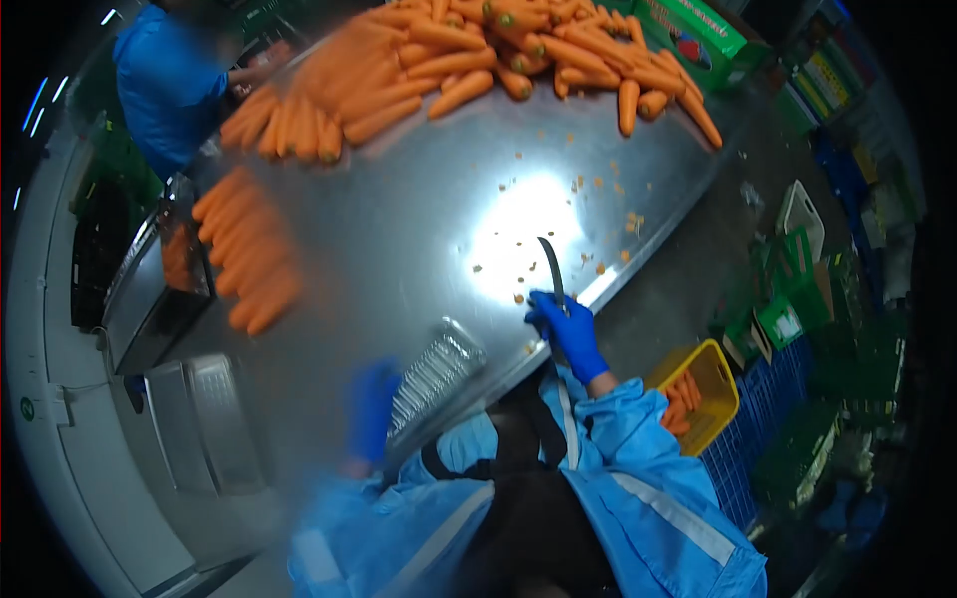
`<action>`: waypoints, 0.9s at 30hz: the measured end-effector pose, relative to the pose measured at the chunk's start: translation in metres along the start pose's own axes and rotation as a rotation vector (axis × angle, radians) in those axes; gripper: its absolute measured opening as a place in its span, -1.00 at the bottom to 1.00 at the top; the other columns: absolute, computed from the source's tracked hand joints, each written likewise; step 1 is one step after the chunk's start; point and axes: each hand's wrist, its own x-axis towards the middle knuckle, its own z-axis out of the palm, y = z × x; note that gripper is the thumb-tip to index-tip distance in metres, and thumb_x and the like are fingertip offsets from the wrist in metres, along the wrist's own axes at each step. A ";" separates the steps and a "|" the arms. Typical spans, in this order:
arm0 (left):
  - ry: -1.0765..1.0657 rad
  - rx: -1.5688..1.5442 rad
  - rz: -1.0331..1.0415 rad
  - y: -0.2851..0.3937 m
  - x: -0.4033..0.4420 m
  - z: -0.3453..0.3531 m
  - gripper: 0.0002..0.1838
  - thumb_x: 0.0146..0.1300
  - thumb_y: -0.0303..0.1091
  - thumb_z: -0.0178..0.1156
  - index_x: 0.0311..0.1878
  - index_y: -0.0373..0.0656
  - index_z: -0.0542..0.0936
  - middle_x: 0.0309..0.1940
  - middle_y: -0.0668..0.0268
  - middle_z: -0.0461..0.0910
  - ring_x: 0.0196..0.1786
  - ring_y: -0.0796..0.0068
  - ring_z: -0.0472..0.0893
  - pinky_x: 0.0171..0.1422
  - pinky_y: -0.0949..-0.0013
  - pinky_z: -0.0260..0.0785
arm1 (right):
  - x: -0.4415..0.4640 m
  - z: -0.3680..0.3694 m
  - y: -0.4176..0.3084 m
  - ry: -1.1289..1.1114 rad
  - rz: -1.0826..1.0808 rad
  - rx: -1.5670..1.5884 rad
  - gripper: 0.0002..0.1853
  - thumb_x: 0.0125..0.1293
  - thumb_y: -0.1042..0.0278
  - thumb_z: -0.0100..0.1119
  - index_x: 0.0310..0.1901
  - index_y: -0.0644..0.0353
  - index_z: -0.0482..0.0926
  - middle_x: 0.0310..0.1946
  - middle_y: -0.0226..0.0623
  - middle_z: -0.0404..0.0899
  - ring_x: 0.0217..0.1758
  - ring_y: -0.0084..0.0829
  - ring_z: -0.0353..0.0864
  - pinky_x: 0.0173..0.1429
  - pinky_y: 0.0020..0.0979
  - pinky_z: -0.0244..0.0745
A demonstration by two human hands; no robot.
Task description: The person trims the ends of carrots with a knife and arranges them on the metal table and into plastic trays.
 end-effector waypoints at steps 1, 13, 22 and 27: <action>0.007 0.077 0.057 -0.002 -0.002 0.001 -0.71 0.02 -0.42 0.43 -0.13 -0.12 0.72 -0.33 0.20 0.65 -0.26 0.19 0.62 -0.09 0.21 0.47 | -0.002 0.003 -0.003 0.021 0.003 0.008 -0.64 0.40 0.21 0.25 0.08 0.30 0.64 -0.29 -0.23 0.73 -0.40 -0.56 0.61 -0.38 -0.58 0.42; -0.017 0.394 0.189 -0.012 -0.004 0.000 -0.66 0.04 -0.43 0.44 -0.05 -0.02 0.72 -0.30 0.27 0.63 -0.20 0.25 0.61 -0.06 0.22 0.43 | 0.001 -0.002 0.003 0.000 -0.033 0.024 -0.67 0.38 0.20 0.27 0.07 0.21 0.68 -0.38 -0.30 0.74 -0.58 -0.65 0.49 -0.45 -0.60 0.40; -0.049 0.540 0.279 -0.007 -0.006 0.001 -0.59 0.07 -0.48 0.39 0.05 0.01 0.69 -0.27 0.27 0.66 -0.19 0.22 0.61 -0.05 0.18 0.43 | 0.000 -0.001 0.002 0.016 -0.053 0.007 -0.68 0.39 0.24 0.27 0.10 0.18 0.68 -0.36 -0.32 0.74 -0.58 -0.66 0.50 -0.44 -0.59 0.42; -0.065 0.585 0.290 -0.003 -0.005 0.000 -0.59 0.09 -0.50 0.36 0.05 -0.02 0.68 -0.24 0.25 0.69 -0.19 0.21 0.62 -0.03 0.18 0.45 | -0.001 -0.001 0.002 0.005 -0.055 -0.004 -0.68 0.39 0.25 0.27 0.11 0.17 0.67 -0.34 -0.32 0.75 -0.57 -0.66 0.50 -0.44 -0.59 0.42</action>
